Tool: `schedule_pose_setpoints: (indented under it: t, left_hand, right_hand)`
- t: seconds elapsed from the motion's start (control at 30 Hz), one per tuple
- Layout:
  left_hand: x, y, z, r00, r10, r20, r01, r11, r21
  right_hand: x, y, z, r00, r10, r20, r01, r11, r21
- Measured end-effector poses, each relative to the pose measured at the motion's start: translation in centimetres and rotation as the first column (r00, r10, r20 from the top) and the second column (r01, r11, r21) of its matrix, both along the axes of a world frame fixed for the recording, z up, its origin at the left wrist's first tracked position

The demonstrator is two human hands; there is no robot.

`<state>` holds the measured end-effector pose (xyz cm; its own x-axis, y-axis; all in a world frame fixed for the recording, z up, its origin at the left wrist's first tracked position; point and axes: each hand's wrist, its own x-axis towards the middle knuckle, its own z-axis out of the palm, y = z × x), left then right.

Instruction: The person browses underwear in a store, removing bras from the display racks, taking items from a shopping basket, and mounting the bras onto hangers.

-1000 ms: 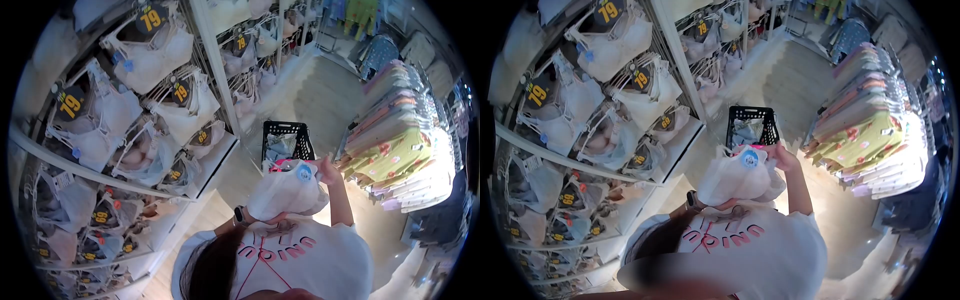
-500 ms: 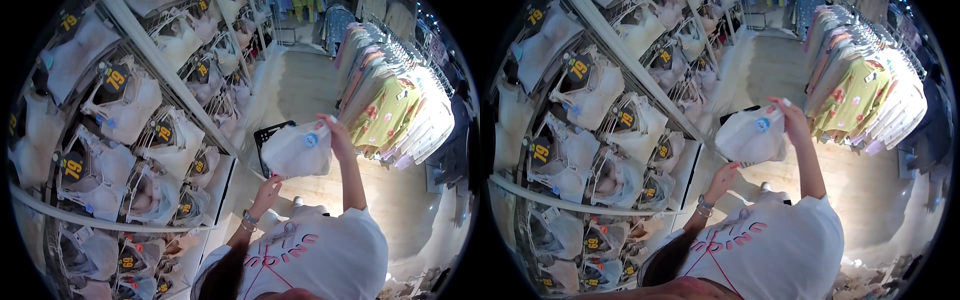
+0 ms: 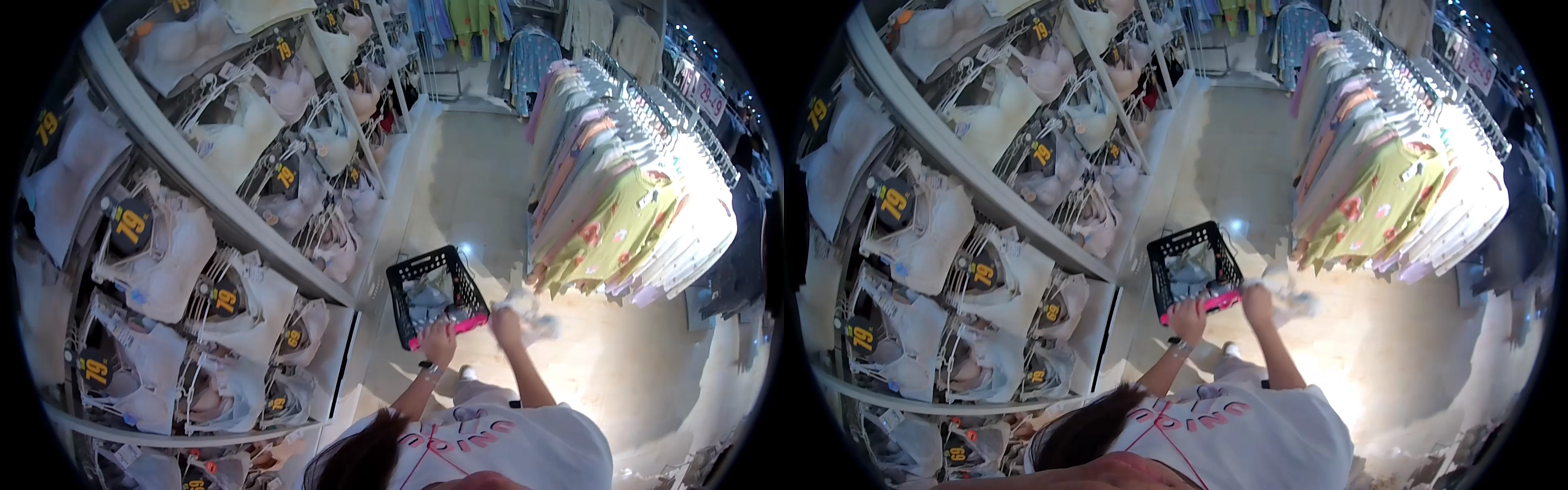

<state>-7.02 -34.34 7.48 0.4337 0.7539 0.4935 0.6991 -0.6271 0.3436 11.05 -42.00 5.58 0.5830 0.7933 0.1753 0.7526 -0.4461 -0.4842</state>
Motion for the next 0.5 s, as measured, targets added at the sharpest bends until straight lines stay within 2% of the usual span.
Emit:
schedule_pose_setpoints:
  t: [0.03,0.07,0.1,0.17,0.23,0.4,0.5]
  left_hand:
    - [0.0,0.8,0.2,0.999,-0.003,-0.052,-0.001,0.998,-0.069]
    - [0.0,1.7,0.2,0.994,-0.006,-0.110,-0.010,0.990,-0.143]
    - [0.3,2.8,-0.2,0.996,-0.029,-0.081,0.021,0.995,-0.099]
    - [0.2,4.5,-1.0,0.996,-0.082,-0.040,0.082,0.997,-0.015]
    - [0.7,5.3,-0.2,0.994,-0.069,-0.080,0.067,0.997,-0.022]
    - [2.5,8.9,1.0,0.993,-0.108,-0.049,0.105,0.993,-0.060]
    - [3.5,11.4,0.4,0.993,-0.103,-0.063,0.099,0.993,-0.069]
  right_hand:
    - [-1.0,0.5,1.1,0.995,-0.003,-0.095,0.005,1.000,0.021]
    - [-1.7,1.4,1.6,0.987,-0.053,-0.153,0.046,0.998,-0.048]
    - [-2.0,2.1,0.0,0.990,-0.059,-0.125,0.070,0.994,0.084]
    - [-2.4,3.7,-1.5,0.989,-0.086,-0.119,0.099,0.989,0.108]
    - [-1.7,5.6,-1.1,0.991,-0.047,-0.127,0.071,0.979,0.191]
    - [2.5,10.2,-0.2,0.971,0.196,-0.135,-0.160,0.958,0.237]
    - [4.4,13.0,-0.3,0.920,0.244,-0.306,-0.220,0.969,0.113]
